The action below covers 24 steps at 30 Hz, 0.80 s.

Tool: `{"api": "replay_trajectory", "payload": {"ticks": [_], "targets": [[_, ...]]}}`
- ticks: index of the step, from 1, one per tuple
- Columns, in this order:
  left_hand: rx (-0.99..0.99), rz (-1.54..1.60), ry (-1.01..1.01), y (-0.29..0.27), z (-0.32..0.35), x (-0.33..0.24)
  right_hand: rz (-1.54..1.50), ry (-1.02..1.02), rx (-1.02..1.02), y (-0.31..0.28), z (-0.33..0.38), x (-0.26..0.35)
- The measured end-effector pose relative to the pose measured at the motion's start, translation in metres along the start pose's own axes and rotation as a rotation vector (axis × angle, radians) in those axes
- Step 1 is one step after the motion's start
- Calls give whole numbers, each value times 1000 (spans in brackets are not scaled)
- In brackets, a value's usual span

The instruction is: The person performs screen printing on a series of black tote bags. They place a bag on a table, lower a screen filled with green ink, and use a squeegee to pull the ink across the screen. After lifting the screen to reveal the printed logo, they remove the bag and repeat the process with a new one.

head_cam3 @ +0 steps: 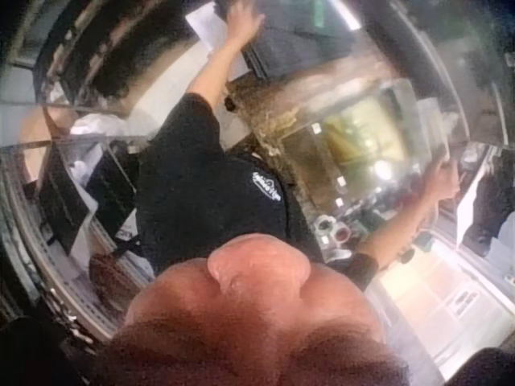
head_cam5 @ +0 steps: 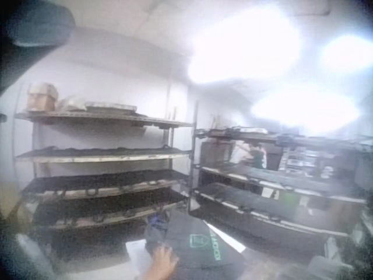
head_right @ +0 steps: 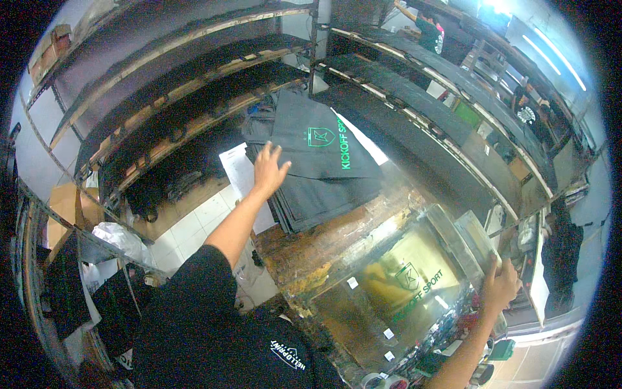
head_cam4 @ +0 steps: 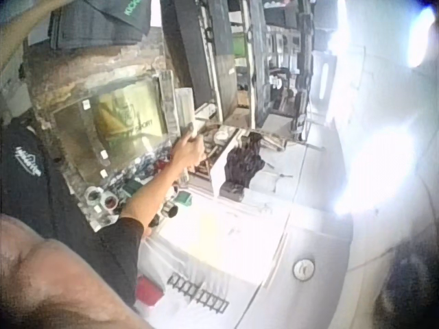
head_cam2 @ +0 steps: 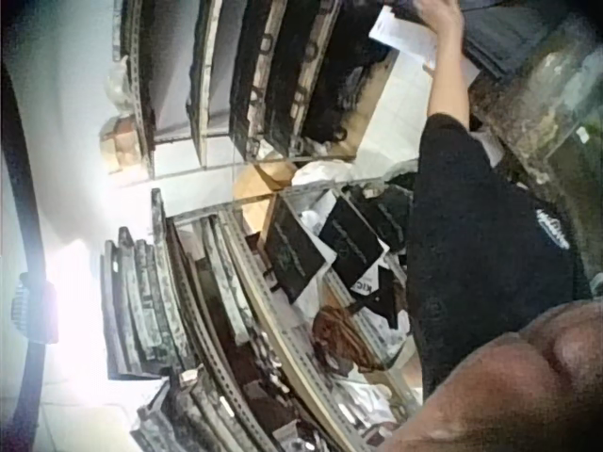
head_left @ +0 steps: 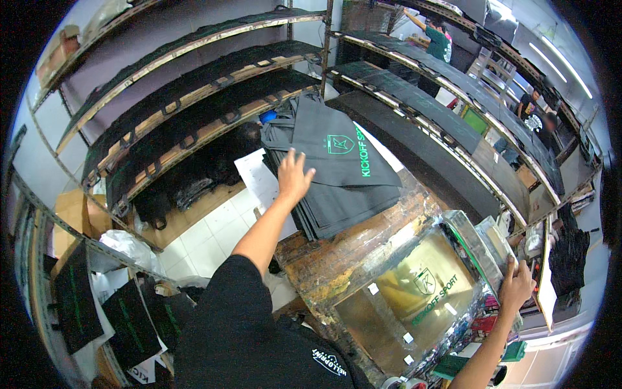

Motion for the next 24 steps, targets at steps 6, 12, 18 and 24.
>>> {"api": "replay_trajectory", "payload": {"ticks": [6,12,18,24], "targets": [[291,10,616,13,92,-38,1,-73,-43,2,4,4],[394,-241,597,46,114,-25,-35,-63,-18,-2,2,14],[523,-326,618,22,102,-24,-76,-128,-102,-5,6,21],[513,-301,622,38,106,-17,-70,-107,-120,-14,6,17]]}}
Point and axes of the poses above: each hand's wrist, its own z-axis away from the middle knuckle, its own y-axis out of the palm, x = y × z, the point moved 6 cm from there along -z, towards the middle knuckle, and after that the axes turned 13 degrees about -z, right-handed, at the moved point
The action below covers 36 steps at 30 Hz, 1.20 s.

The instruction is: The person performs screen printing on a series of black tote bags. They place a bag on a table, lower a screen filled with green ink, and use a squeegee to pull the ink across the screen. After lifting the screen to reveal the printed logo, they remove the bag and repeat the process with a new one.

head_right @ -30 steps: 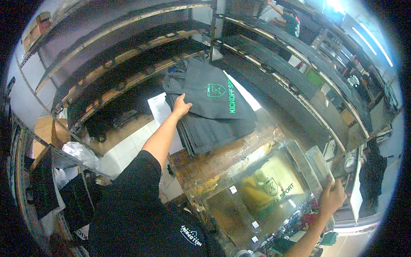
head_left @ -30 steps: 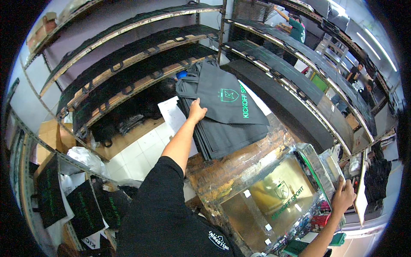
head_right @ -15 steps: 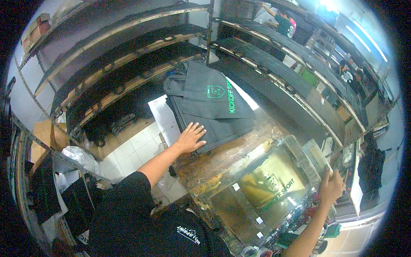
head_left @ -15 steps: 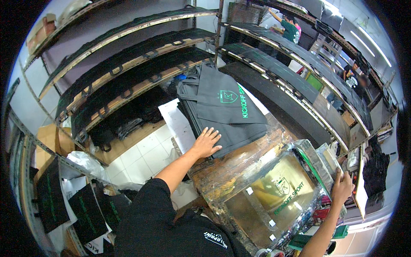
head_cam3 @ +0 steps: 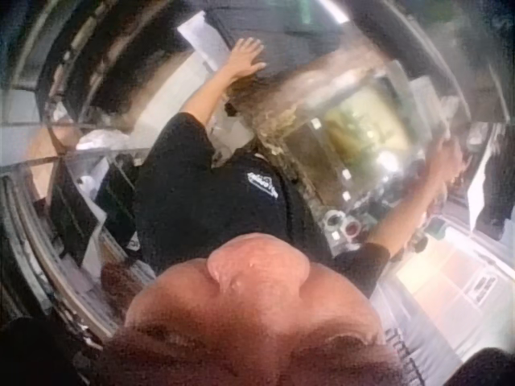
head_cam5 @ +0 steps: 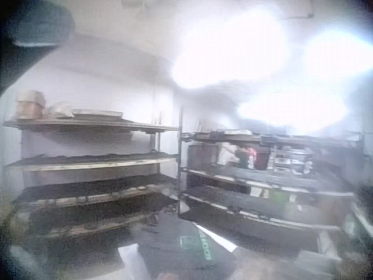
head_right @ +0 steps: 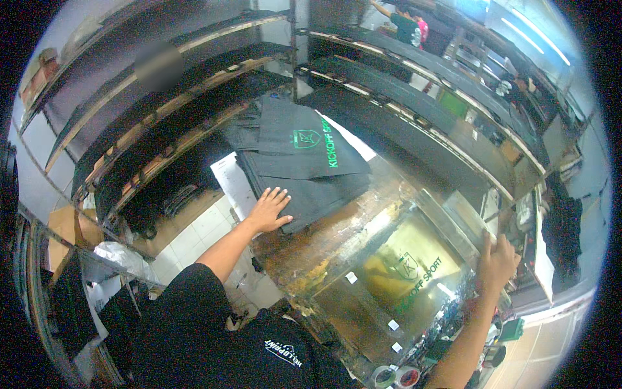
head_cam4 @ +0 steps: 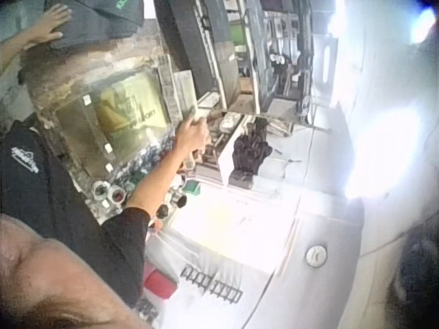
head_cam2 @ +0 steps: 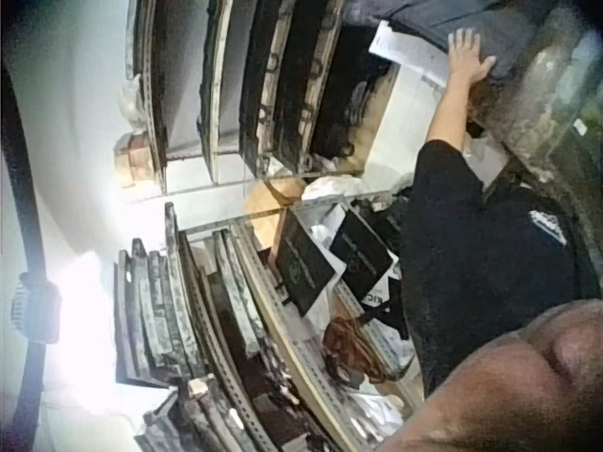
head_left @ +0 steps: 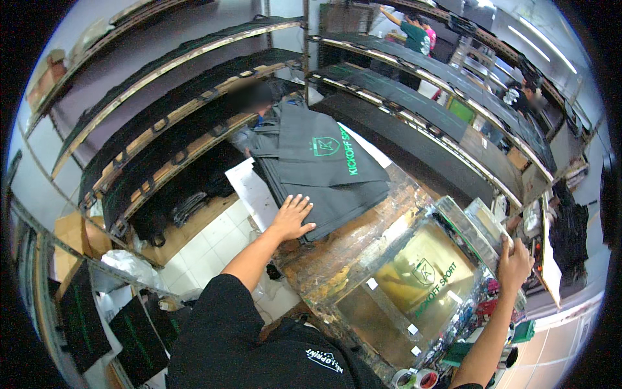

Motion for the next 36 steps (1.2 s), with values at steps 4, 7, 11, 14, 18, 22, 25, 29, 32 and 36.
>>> {"api": "replay_trajectory", "payload": {"ticks": [4,7,11,14,18,22,25,29,32,36], "targets": [[38,46,-5,-12,5,2,25,9,-1,7,1,-6],[-19,55,-1,-5,10,7,28,-79,-37,5,-1,6],[-26,57,0,-8,2,9,-23,-25,-25,0,-3,6],[-38,54,-2,-11,-4,9,-62,-30,-52,-2,-4,7],[-10,59,-6,-10,-9,14,-95,-18,-48,-6,-4,12],[43,64,-10,-11,-11,17,-105,-37,-98,-5,-2,10],[81,81,-24,-12,-11,18,-120,-46,-102,-5,-1,8],[134,75,-10,-12,-14,21,-113,-64,-110,-7,-1,9],[187,63,9,-21,-23,20,-116,-73,-131,-5,0,8],[101,-108,162,-59,-36,-8,-137,-71,-125,-1,-3,3]]}}
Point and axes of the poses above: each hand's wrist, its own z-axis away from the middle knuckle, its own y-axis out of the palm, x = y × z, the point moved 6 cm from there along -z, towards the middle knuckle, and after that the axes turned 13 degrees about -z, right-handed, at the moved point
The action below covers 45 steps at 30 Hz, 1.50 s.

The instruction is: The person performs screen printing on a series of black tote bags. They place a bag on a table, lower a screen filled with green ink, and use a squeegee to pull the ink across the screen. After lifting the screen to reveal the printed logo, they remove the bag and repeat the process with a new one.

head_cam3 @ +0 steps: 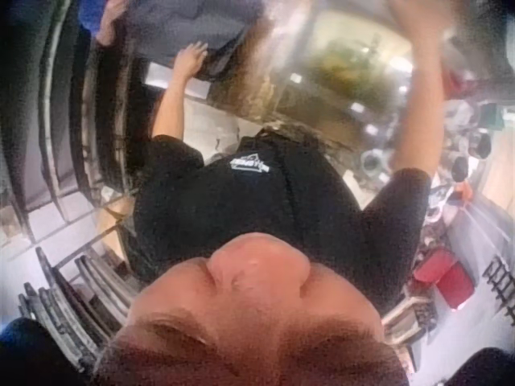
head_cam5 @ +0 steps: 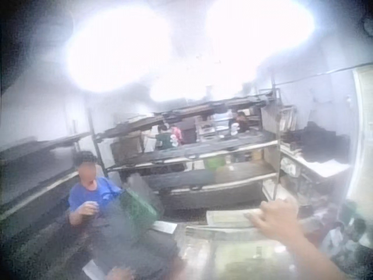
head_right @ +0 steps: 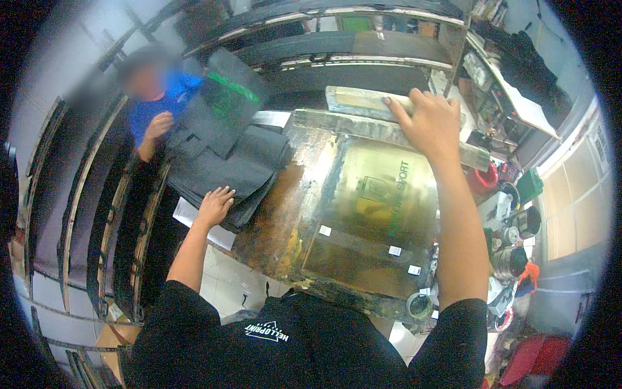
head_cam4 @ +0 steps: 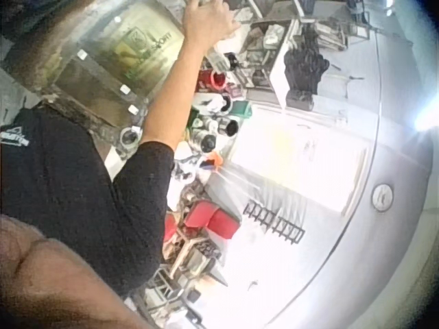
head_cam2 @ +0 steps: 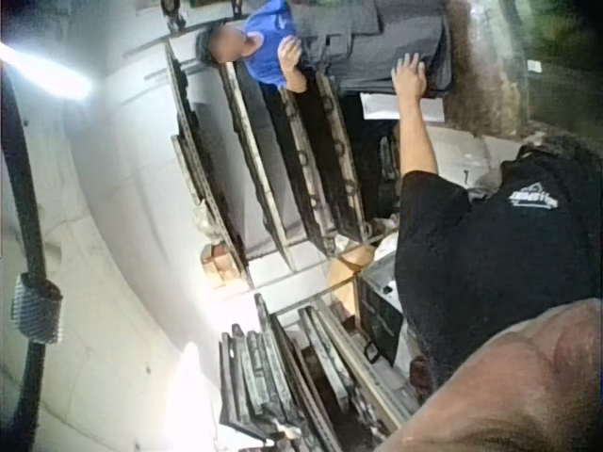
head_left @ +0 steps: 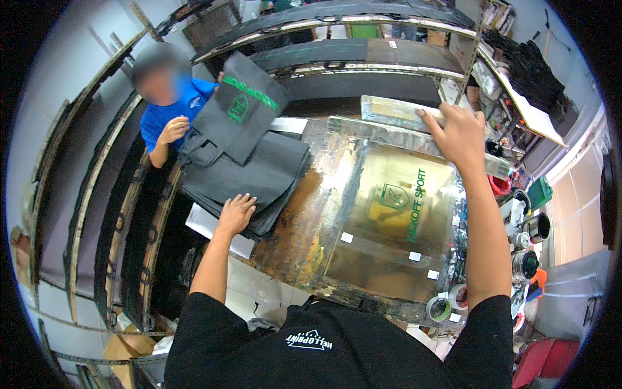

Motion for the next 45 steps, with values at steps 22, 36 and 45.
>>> {"api": "replay_trajectory", "payload": {"ticks": [22,36,45], "targets": [[-196,377,705,22,-23,-398,38,10,24,12,-5,-5],[-164,454,732,-5,-7,-479,53,-26,28,10,-14,-14],[-88,383,754,-6,7,-483,55,-27,-5,11,-10,-14]]}}
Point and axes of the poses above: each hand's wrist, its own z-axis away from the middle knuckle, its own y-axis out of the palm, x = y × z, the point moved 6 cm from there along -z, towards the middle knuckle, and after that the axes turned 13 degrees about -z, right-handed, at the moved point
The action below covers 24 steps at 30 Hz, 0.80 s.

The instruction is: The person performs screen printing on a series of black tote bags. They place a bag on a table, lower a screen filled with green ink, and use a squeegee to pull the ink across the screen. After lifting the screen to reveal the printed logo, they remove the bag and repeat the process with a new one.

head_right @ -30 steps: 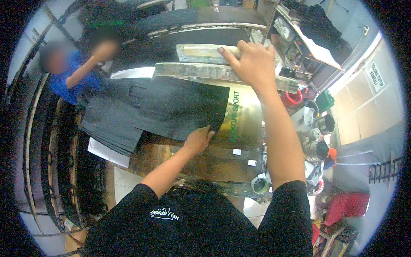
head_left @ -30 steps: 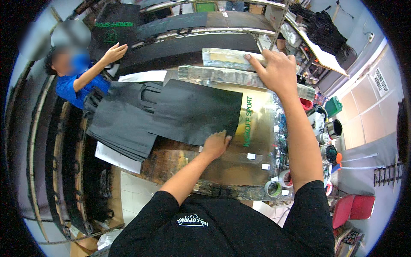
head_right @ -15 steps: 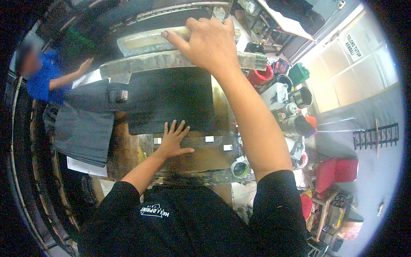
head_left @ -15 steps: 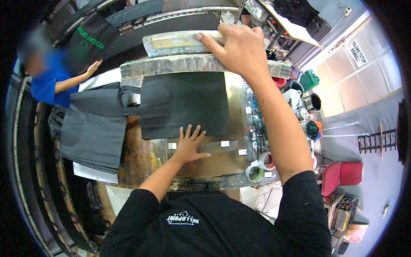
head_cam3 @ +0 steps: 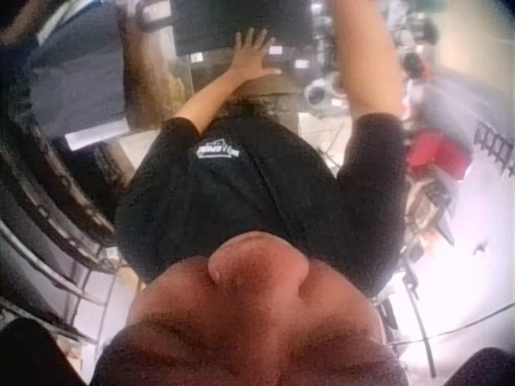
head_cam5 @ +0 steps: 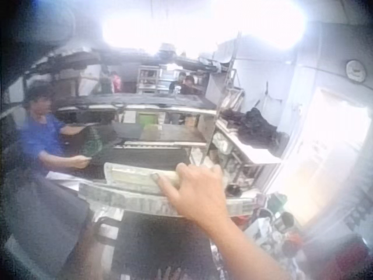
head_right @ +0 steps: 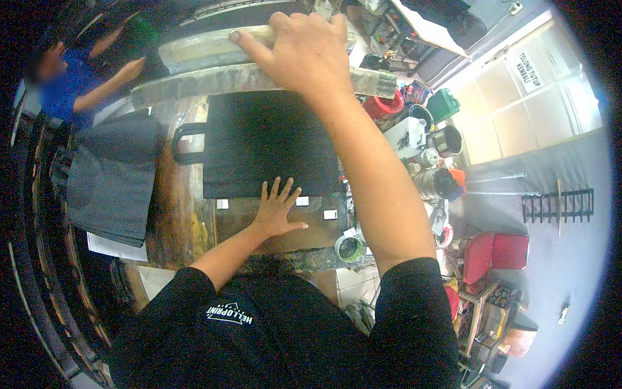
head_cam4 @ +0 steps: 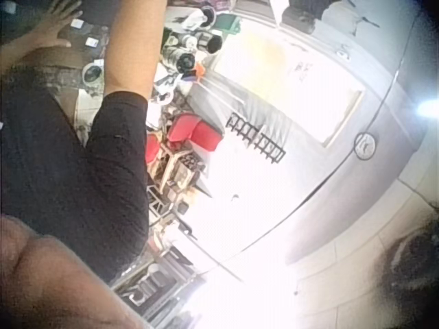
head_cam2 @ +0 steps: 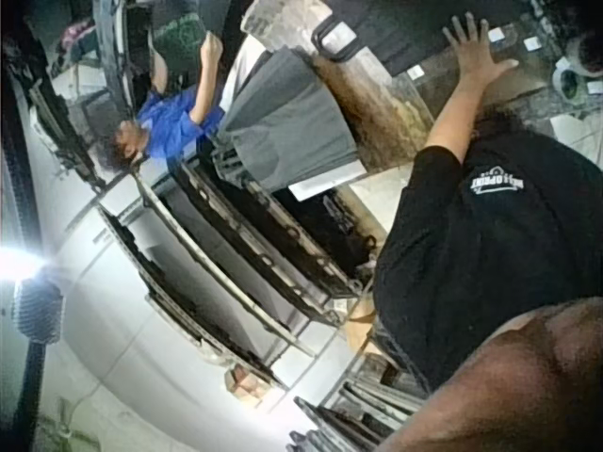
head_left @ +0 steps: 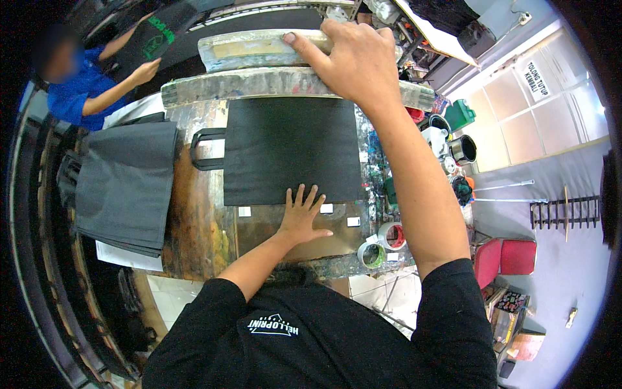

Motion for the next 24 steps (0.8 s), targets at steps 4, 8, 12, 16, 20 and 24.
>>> {"api": "replay_trajectory", "payload": {"ticks": [4,8,12,16,20,24], "targets": [[4,-13,14,0,9,-3,13,28,53,0,0,3],[-27,11,6,7,13,-5,23,23,48,1,2,2],[-18,28,-69,-2,20,-4,37,43,86,-1,2,1],[38,42,-77,-3,18,-1,9,57,67,-6,0,3],[-144,212,-171,-9,20,14,-12,44,89,-1,1,8],[9,-8,-212,-26,25,27,-2,57,83,-7,2,11]]}}
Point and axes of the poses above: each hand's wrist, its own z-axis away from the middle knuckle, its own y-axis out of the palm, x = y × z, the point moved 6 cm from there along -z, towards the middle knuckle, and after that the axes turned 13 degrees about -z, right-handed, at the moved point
